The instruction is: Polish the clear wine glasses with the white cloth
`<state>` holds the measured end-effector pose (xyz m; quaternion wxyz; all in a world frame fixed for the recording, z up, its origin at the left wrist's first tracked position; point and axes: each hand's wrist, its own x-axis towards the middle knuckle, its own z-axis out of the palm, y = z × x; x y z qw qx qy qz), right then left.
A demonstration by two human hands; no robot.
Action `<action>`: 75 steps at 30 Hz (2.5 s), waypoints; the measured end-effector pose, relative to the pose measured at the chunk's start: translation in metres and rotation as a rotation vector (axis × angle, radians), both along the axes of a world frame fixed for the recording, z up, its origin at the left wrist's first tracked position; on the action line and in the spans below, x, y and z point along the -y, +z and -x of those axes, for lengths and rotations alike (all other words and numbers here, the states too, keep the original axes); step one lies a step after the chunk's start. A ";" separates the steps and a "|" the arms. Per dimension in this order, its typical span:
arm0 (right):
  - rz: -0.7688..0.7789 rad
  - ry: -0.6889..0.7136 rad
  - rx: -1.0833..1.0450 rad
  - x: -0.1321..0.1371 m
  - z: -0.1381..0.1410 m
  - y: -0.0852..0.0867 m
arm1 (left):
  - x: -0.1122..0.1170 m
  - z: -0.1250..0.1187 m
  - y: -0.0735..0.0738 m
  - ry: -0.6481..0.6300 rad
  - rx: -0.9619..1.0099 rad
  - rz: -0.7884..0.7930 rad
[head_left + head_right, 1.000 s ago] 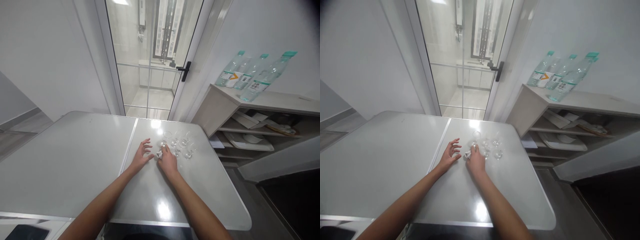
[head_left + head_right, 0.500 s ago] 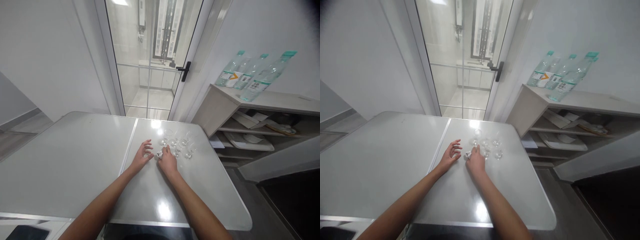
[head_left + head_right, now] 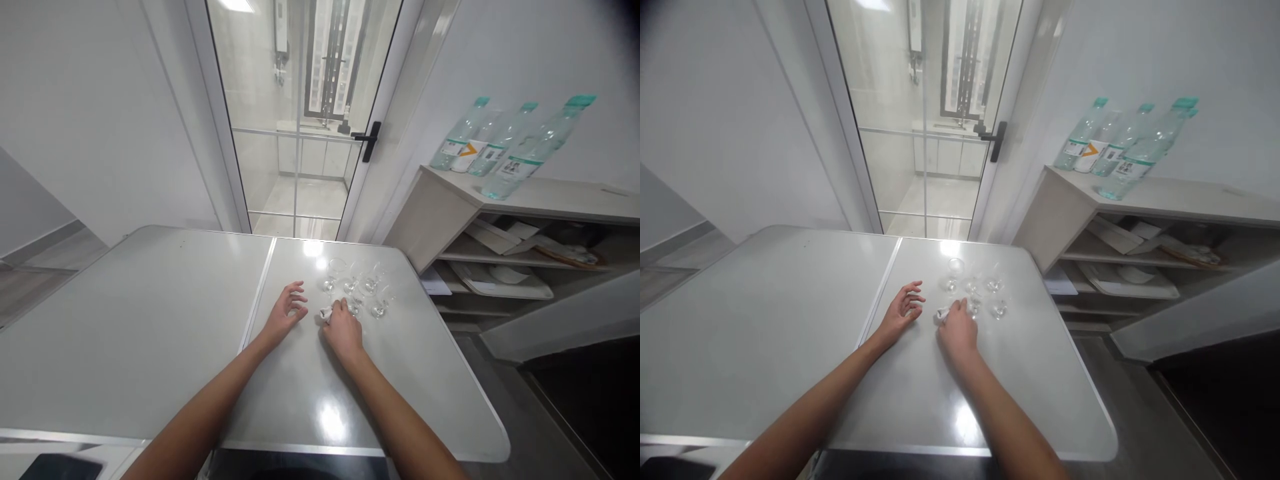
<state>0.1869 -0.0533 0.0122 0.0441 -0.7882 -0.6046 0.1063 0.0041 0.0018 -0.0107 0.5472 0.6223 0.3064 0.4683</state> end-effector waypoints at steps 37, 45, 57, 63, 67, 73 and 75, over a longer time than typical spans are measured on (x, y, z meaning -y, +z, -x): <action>-0.193 0.231 -0.174 0.007 0.004 0.011 | -0.002 0.005 0.000 0.088 -0.071 0.015; -0.064 0.773 -0.240 0.018 0.022 0.011 | -0.004 0.004 -0.004 0.103 -0.233 0.077; -0.076 0.797 -0.241 0.020 0.019 0.013 | -0.003 0.002 0.000 0.091 -0.285 0.074; -0.091 0.786 -0.290 0.022 0.020 0.017 | -0.004 0.002 -0.004 0.098 -0.281 0.074; -0.039 0.792 -0.338 0.023 0.018 0.022 | -0.004 0.002 -0.007 0.097 -0.275 0.082; -0.126 0.896 -0.475 0.016 0.008 0.019 | -0.007 0.003 -0.006 0.112 -0.277 0.080; -0.267 0.912 -0.520 0.013 0.005 0.016 | -0.007 0.003 -0.006 0.116 -0.279 0.074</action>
